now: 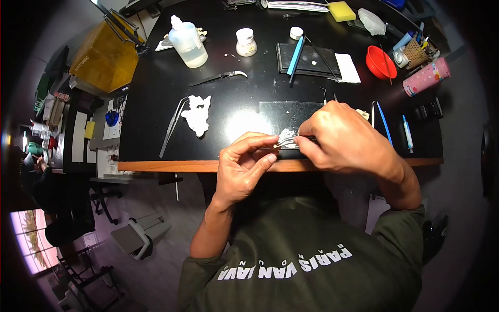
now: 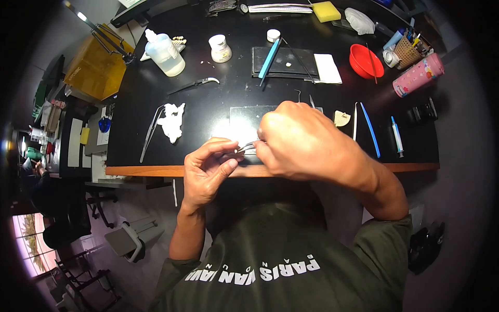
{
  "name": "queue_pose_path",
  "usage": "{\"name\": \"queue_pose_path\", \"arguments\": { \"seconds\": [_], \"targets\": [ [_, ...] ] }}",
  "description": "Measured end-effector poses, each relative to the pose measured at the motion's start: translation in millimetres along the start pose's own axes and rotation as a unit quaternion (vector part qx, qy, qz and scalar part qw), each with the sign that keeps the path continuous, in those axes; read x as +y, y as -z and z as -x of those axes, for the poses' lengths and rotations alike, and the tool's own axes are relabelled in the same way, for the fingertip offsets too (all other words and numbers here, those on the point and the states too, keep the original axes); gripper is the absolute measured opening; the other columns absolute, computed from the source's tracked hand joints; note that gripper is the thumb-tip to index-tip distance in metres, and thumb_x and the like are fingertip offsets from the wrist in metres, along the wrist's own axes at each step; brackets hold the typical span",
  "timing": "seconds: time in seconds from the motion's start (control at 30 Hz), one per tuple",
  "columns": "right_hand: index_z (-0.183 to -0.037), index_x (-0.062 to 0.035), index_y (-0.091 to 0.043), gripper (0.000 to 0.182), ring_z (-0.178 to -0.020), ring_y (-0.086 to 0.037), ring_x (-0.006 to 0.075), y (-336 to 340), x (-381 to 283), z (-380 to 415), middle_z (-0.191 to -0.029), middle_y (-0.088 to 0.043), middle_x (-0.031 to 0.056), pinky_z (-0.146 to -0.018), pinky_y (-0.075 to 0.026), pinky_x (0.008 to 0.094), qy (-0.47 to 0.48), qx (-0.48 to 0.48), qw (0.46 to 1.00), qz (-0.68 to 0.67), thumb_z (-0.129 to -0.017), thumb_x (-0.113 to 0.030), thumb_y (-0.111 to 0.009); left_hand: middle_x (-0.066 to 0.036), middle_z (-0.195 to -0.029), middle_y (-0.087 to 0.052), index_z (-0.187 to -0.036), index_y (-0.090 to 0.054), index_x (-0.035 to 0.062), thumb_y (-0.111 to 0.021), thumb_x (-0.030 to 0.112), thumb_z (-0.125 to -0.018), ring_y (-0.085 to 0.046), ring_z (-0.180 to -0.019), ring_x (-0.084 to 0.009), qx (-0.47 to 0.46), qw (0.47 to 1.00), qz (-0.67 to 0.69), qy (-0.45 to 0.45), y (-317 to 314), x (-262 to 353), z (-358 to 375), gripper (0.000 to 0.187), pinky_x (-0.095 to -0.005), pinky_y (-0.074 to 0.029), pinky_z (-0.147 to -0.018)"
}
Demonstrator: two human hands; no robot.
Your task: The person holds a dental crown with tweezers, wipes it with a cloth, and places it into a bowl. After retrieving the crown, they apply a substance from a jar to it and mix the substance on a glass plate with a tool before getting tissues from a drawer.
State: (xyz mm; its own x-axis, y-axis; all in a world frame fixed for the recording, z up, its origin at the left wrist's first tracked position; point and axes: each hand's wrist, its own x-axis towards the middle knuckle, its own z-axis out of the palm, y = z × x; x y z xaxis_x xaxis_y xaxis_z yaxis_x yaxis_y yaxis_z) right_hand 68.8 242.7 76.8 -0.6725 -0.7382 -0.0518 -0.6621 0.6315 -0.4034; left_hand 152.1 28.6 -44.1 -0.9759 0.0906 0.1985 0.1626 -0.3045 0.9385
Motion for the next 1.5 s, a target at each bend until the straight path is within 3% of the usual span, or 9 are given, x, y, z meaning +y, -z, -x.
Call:
{"name": "queue_pose_path", "arguments": {
  "seconds": [0.07,0.1,0.33,0.53,0.73,1.07,1.27,1.37,1.5],
  "targets": [
    [-0.071,0.0014,-0.071,0.027,-0.063,-0.068,0.04,-6,-7,7,-0.064,-0.064,0.0215,-0.061,-0.055,0.0502,0.013,0.054,0.996,0.064,-0.09,-0.018,-0.069,-0.015,-0.117,-0.068,-0.126,-0.069,-0.0066,-0.072,-0.007,-0.096,-0.07,-0.11,-0.022,0.016,0.999,0.029,0.007,-4,-1,0,0.03,-0.0383,-0.059,-0.103],
    [-0.073,-0.0003,-0.07,0.024,-0.062,-0.068,0.0385,-2,-14,9,-0.065,-0.065,0.018,-0.061,-0.056,0.0497,0.012,0.03,0.996,0.078,-0.091,-0.017,-0.07,-0.014,-0.118,-0.068,-0.127,-0.069,-0.0066,-0.072,-0.009,-0.096,-0.071,-0.11,-0.0212,0.013,0.999,0.034,0.01,-3,-2,0,0.032,-0.0362,-0.059,-0.103],
    [-0.083,-0.0012,-0.07,0.018,-0.063,-0.068,0.0339,-16,-29,20,-0.07,-0.064,0.0142,-0.056,-0.055,0.0449,0.004,0.093,0.99,0.106,-0.095,-0.015,-0.07,-0.013,-0.121,-0.068,-0.127,-0.07,-0.0062,-0.072,-0.012,-0.095,-0.072,-0.109,-0.0194,0.028,0.999,0.036,-0.004,-2,-7,3,0.033,-0.0308,-0.06,-0.099],
    [-0.08,-0.0029,-0.069,0.029,-0.059,-0.069,0.0324,-21,-28,20,-0.067,-0.064,0.0127,-0.053,-0.054,0.0434,0.004,0.119,0.988,0.102,-0.097,-0.026,-0.074,-0.013,-0.114,-0.072,-0.116,-0.075,-0.0051,-0.075,-0.009,-0.095,-0.072,-0.099,-0.0151,0.062,0.998,0.0,-0.024,-4,-10,4,0.021,-0.0271,-0.06,-0.09],
    [-0.073,-0.0034,-0.068,0.044,-0.059,-0.07,0.0335,-28,-24,17,-0.066,-0.067,0.0148,-0.05,-0.054,0.043,-0.073,0.111,0.981,0.144,-0.096,-0.04,-0.077,-0.013,-0.111,-0.074,-0.112,-0.077,-0.0045,-0.075,-0.007,-0.096,-0.072,-0.097,-0.0142,0.06,0.995,-0.059,-0.048,-5,-7,2,0.016,-0.0274,-0.059,-0.088],
    [-0.082,0.0017,-0.07,0.026,-0.06,-0.067,0.0393,-36,-19,26,-0.067,-0.064,0.0192,-0.054,-0.052,0.0468,-0.056,0.158,0.979,-0.113,-0.097,-0.019,-0.073,-0.02,-0.116,-0.076,-0.121,-0.071,-0.0036,-0.07,-0.004,-0.1,-0.077,-0.106,-0.027,0.058,0.971,0.232,0.008,2,-15,7,0.021,-0.0407,-0.064,-0.098],
    [-0.085,0.0015,-0.068,0.02,-0.056,-0.064,0.036,-55,-23,24,-0.065,-0.061,0.0174,-0.053,-0.048,0.0459,-0.068,0.211,0.959,-0.177,-0.096,-0.014,-0.075,-0.016,-0.118,-0.076,-0.125,-0.072,0.0045,-0.066,-0.001,-0.103,-0.075,-0.11,-0.028,0.083,0.957,0.276,0.033,-3,-14,12,0.024,-0.0419,-0.061,-0.099],
    [-0.085,0.0013,-0.068,0.02,-0.056,-0.064,0.0347,-58,-27,23,-0.064,-0.061,0.0165,-0.052,-0.048,0.0445,-0.074,0.223,0.953,-0.192,-0.096,-0.013,-0.076,-0.02,-0.119,-0.075,-0.124,-0.072,-0.0011,-0.067,-0.002,-0.102,-0.076,-0.11,-0.0292,0.087,0.941,0.326,0.013,-5,-16,12,0.023,-0.0413,-0.063,-0.1],
    [-0.083,0.0011,-0.068,0.021,-0.056,-0.065,0.0346,-62,-30,21,-0.063,-0.061,0.0165,-0.051,-0.048,0.0443,-0.079,0.235,0.95,-0.19,-0.096,-0.014,-0.077,-0.019,-0.12,-0.076,-0.125,-0.073,0.0012,-0.067,-0.001,-0.103,-0.075,-0.109,-0.0271,0.094,0.942,0.321,0.007,-6,-18,14,0.023,-0.0389,-0.062,-0.1]
  ]
}}
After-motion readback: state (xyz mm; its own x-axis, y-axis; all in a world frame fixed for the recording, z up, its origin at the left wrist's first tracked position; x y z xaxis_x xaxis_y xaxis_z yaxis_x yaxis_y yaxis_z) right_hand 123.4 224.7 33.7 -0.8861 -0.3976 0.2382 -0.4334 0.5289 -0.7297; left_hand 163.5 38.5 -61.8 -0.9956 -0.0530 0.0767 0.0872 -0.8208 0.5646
